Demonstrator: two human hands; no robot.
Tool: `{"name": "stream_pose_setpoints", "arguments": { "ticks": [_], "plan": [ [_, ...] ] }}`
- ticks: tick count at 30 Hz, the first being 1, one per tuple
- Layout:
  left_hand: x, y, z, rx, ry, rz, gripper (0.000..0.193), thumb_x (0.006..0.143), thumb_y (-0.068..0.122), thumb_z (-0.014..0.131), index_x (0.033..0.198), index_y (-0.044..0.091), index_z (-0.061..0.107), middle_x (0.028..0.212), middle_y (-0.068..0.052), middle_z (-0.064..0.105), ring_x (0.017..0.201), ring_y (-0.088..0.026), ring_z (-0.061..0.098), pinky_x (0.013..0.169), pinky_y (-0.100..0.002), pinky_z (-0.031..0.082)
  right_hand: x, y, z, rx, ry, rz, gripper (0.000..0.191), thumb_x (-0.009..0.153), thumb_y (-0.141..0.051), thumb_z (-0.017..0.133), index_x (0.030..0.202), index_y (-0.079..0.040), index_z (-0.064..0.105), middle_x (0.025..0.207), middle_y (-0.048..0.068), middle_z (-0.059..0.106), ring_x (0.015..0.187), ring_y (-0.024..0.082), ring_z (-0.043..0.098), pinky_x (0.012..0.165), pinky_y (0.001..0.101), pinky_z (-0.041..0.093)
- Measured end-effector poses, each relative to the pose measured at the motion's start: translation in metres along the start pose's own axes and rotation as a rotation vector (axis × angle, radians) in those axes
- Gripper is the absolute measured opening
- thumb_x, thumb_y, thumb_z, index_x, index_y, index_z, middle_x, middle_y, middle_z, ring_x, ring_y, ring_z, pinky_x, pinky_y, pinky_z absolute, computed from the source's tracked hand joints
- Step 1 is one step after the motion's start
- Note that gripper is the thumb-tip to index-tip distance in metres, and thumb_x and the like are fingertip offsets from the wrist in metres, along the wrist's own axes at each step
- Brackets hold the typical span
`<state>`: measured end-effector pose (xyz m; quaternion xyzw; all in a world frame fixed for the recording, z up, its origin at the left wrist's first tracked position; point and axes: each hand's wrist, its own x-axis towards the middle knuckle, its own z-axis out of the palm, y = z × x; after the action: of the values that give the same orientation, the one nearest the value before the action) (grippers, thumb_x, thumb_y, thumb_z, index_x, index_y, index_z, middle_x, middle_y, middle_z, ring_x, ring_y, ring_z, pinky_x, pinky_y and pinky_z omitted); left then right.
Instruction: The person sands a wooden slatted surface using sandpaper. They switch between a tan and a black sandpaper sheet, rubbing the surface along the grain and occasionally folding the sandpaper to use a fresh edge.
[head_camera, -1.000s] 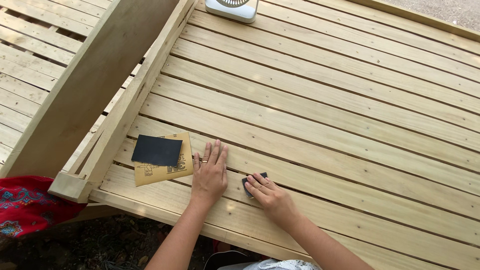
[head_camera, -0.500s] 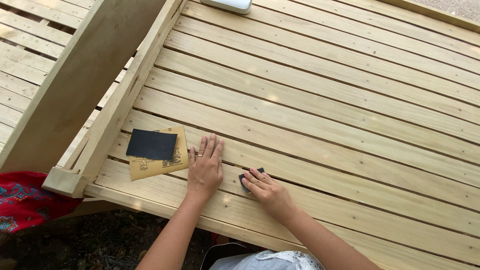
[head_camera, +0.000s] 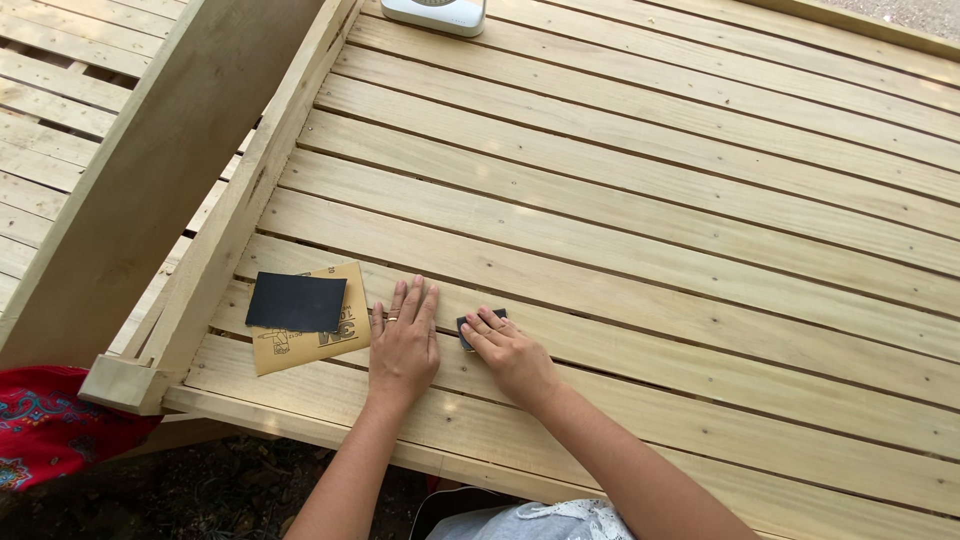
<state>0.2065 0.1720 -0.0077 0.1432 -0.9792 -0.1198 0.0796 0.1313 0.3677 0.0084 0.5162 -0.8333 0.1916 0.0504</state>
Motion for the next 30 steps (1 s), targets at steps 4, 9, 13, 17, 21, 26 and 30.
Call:
{"name": "stream_pose_setpoints", "arguments": {
  "ticks": [4, 9, 13, 17, 21, 26, 30],
  "plan": [
    [0.0, -0.001, 0.0, -0.012, 0.004, -0.01, 0.053, 0.101, 0.025, 0.039, 0.154, 0.019, 0.04, 0.164, -0.003, 0.035, 0.153, -0.023, 0.026, 0.123, -0.054, 0.019, -0.006, 0.002, -0.005, 0.013, -0.007, -0.032, 0.043, 0.091, -0.002, 0.056, 0.132, -0.006, 0.066, 0.142, 0.011, 0.064, 0.137, 0.028, 0.055, 0.108, 0.043, 0.048],
    [0.001, -0.001, 0.002, 0.016, -0.006, -0.013, 0.055, 0.1, 0.024, 0.039, 0.155, 0.02, 0.039, 0.163, -0.003, 0.034, 0.152, -0.022, 0.026, 0.123, -0.053, 0.018, -0.032, 0.015, -0.021, -0.023, 0.007, 0.036, 0.042, 0.093, -0.002, 0.058, 0.133, -0.008, 0.066, 0.142, 0.008, 0.064, 0.138, 0.025, 0.054, 0.113, 0.0415, 0.047],
    [-0.001, -0.001, 0.001, 0.006, -0.005, -0.011, 0.054, 0.101, 0.025, 0.039, 0.154, 0.02, 0.039, 0.163, -0.002, 0.034, 0.152, -0.022, 0.025, 0.123, -0.053, 0.018, -0.002, 0.017, 0.001, -0.057, 0.008, 0.1, 0.041, 0.095, 0.001, 0.056, 0.133, -0.009, 0.065, 0.144, 0.007, 0.063, 0.139, 0.025, 0.053, 0.114, 0.0403, 0.046],
    [0.001, -0.001, -0.001, 0.023, -0.026, -0.011, 0.055, 0.1, 0.025, 0.039, 0.155, 0.02, 0.038, 0.163, -0.002, 0.033, 0.152, -0.022, 0.025, 0.123, -0.053, 0.018, -0.001, 0.016, 0.002, -0.042, 0.002, 0.107, 0.044, 0.093, 0.001, 0.056, 0.136, -0.007, 0.063, 0.145, 0.009, 0.061, 0.139, 0.026, 0.051, 0.112, 0.0405, 0.046],
    [0.001, 0.0, -0.002, 0.019, -0.015, -0.013, 0.055, 0.1, 0.026, 0.039, 0.154, 0.021, 0.039, 0.163, -0.002, 0.033, 0.152, -0.021, 0.025, 0.123, -0.053, 0.018, -0.03, 0.016, -0.013, -0.089, 0.021, 0.123, 0.049, 0.089, 0.005, 0.055, 0.135, -0.007, 0.063, 0.144, 0.008, 0.061, 0.141, 0.025, 0.05, 0.114, 0.0398, 0.046],
    [0.0, -0.004, -0.002, 0.014, -0.019, 0.002, 0.057, 0.101, 0.032, 0.041, 0.156, 0.019, 0.037, 0.164, -0.004, 0.031, 0.153, -0.025, 0.024, 0.123, -0.056, 0.016, -0.016, 0.02, 0.002, -0.022, 0.047, 0.191, 0.047, 0.09, 0.004, 0.057, 0.136, -0.007, 0.063, 0.144, 0.01, 0.061, 0.139, 0.027, 0.051, 0.113, 0.0411, 0.045],
    [0.009, -0.003, -0.002, 0.071, -0.03, 0.122, 0.065, 0.098, 0.039, 0.042, 0.157, 0.015, 0.029, 0.166, -0.006, 0.021, 0.153, -0.028, 0.015, 0.12, -0.061, 0.01, -0.001, 0.025, 0.007, 0.055, 0.051, 0.188, 0.049, 0.088, 0.002, 0.058, 0.136, -0.006, 0.063, 0.146, 0.01, 0.059, 0.14, 0.027, 0.05, 0.112, 0.0421, 0.044]
  ]
}}
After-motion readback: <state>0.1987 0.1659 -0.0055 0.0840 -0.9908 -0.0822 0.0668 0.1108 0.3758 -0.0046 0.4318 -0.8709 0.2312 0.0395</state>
